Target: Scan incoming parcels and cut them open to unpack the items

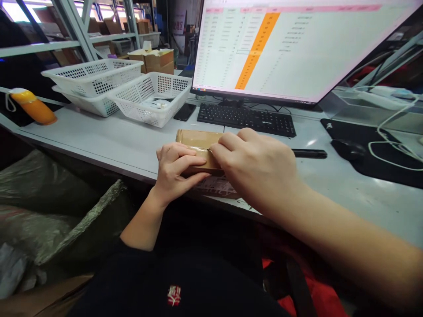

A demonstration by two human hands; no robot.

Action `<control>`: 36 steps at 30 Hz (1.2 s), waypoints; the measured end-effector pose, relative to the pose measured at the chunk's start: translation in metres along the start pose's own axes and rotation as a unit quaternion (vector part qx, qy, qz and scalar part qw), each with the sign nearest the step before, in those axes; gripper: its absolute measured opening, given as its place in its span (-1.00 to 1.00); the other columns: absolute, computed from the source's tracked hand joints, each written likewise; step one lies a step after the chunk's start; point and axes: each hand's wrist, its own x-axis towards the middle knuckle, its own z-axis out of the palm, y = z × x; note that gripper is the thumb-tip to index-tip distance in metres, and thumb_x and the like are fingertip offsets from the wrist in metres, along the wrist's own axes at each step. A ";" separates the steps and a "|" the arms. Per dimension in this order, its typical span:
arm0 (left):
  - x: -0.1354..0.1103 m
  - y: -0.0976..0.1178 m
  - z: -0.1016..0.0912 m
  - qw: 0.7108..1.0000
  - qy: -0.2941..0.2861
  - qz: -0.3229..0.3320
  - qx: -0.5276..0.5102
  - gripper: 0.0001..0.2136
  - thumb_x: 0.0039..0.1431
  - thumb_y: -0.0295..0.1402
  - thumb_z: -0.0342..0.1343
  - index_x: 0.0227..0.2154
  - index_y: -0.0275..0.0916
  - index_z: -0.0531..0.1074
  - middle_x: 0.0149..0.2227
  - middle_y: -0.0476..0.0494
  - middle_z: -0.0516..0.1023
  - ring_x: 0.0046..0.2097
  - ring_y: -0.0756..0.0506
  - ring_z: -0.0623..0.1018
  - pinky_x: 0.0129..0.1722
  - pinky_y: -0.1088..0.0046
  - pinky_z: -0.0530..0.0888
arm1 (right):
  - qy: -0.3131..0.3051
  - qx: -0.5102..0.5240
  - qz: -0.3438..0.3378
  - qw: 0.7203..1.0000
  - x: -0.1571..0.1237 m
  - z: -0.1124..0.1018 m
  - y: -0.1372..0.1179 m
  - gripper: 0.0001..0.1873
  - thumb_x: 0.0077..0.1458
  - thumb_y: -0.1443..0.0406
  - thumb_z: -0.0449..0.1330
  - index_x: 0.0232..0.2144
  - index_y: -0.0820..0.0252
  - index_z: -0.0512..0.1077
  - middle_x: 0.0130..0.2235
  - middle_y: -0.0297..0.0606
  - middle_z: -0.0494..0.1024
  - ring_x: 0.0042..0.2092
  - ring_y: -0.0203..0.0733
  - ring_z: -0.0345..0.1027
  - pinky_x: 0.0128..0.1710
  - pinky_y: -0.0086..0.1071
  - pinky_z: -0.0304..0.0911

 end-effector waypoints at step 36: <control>0.146 0.024 0.011 0.787 -0.542 0.177 0.235 -0.63 0.40 -0.27 -0.12 0.13 -0.14 0.46 -0.30 -0.21 0.62 -0.35 -0.21 0.60 -0.29 0.31 0.45 | 0.060 0.258 -0.006 0.964 -0.037 0.039 0.047 -0.62 0.41 0.12 0.10 -0.15 0.28 0.60 -0.05 -0.01 0.59 0.02 0.00 0.41 0.10 -0.10 0.32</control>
